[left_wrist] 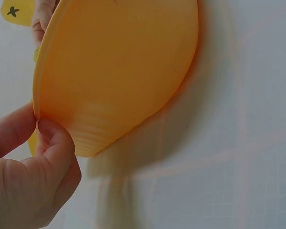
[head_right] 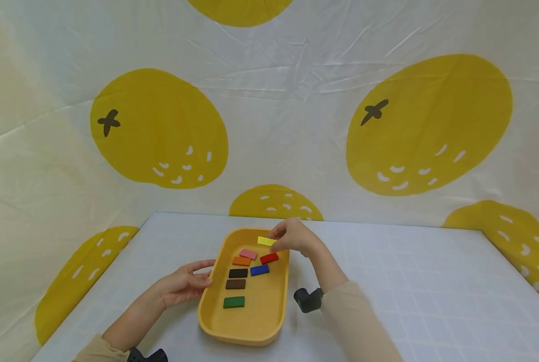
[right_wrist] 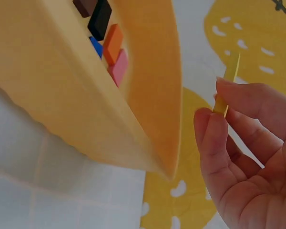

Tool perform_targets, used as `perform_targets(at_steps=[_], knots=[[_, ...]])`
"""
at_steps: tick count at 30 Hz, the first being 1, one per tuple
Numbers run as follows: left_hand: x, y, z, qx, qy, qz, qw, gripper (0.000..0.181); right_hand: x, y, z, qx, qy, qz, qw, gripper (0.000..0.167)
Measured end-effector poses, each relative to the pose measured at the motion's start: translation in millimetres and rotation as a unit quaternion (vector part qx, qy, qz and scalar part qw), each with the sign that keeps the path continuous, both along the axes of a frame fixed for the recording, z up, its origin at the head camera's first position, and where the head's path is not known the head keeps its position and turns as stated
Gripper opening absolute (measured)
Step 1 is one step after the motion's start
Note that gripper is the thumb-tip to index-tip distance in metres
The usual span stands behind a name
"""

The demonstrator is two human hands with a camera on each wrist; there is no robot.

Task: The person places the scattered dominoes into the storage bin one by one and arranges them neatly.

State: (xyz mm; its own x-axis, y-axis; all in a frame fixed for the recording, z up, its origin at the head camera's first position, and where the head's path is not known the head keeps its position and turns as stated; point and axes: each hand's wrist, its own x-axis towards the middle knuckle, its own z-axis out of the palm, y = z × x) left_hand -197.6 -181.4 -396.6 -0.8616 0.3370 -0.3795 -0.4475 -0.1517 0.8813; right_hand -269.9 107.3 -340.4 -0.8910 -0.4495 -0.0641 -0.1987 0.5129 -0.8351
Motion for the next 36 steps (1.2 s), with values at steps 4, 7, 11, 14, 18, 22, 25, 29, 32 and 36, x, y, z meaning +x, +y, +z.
perform_targets(at_steps=[4, 7, 11, 14, 18, 22, 25, 29, 32, 36], knots=[[-0.4, -0.4, -1.2, 0.002, 0.0, -0.002, 1.0, 0.063, 0.0, -7.6, -5.7, -0.018, -0.02, -0.002, 0.9996, 0.024], [-0.5, -0.2, -1.3, 0.008, -0.001, -0.003, 1.0, 0.064, 0.2, -13.2, -10.0, -0.032, -0.039, -0.004, 0.9987, 0.024], [-0.5, 0.4, -1.9, 0.011, 0.001, -0.006, 0.9999, 0.064, 0.5, -18.7, -15.1, -0.036, -0.059, -0.003, 0.9976, 0.022], [-0.4, 0.5, -2.5, 0.01, 0.001, -0.005, 0.9999, 0.064, 0.8, -22.4, -17.5, -0.033, -0.065, -0.006, 0.9973, 0.022], [0.1, 0.5, -1.4, 0.01, -0.001, -0.001, 0.9999, 0.064, 1.1, -27.6, -18.9, -0.026, -0.066, -0.01, 0.9975, 0.023], [0.3, 0.6, 0.0, 0.011, -0.002, -0.001, 0.9999, 0.064, 1.3, -31.5, -21.4, -0.029, -0.078, -0.003, 0.9965, 0.022], [0.3, 0.7, -0.2, 0.009, -0.004, 0.0, 1.0, 0.064, 1.0, -32.7, -24.4, -0.024, -0.084, 0.008, 0.9961, 0.022], [0.7, 0.8, -0.5, 0.005, -0.004, 0.002, 1.0, 0.063, 1.8, -33.0, -27.1, -0.01, -0.085, 0.02, 0.9961, 0.021], [0.8, 0.9, 0.1, 0.006, -0.004, 0.001, 1.0, 0.063, 3.5, -33.4, -27.1, -0.003, -0.087, 0.028, 0.9958, 0.022], [0.3, 0.7, 0.1, 0.007, -0.001, -0.002, 1.0, 0.064, 4.4, -35.0, -27.9, 0.011, -0.083, 0.048, 0.9953, 0.023]])
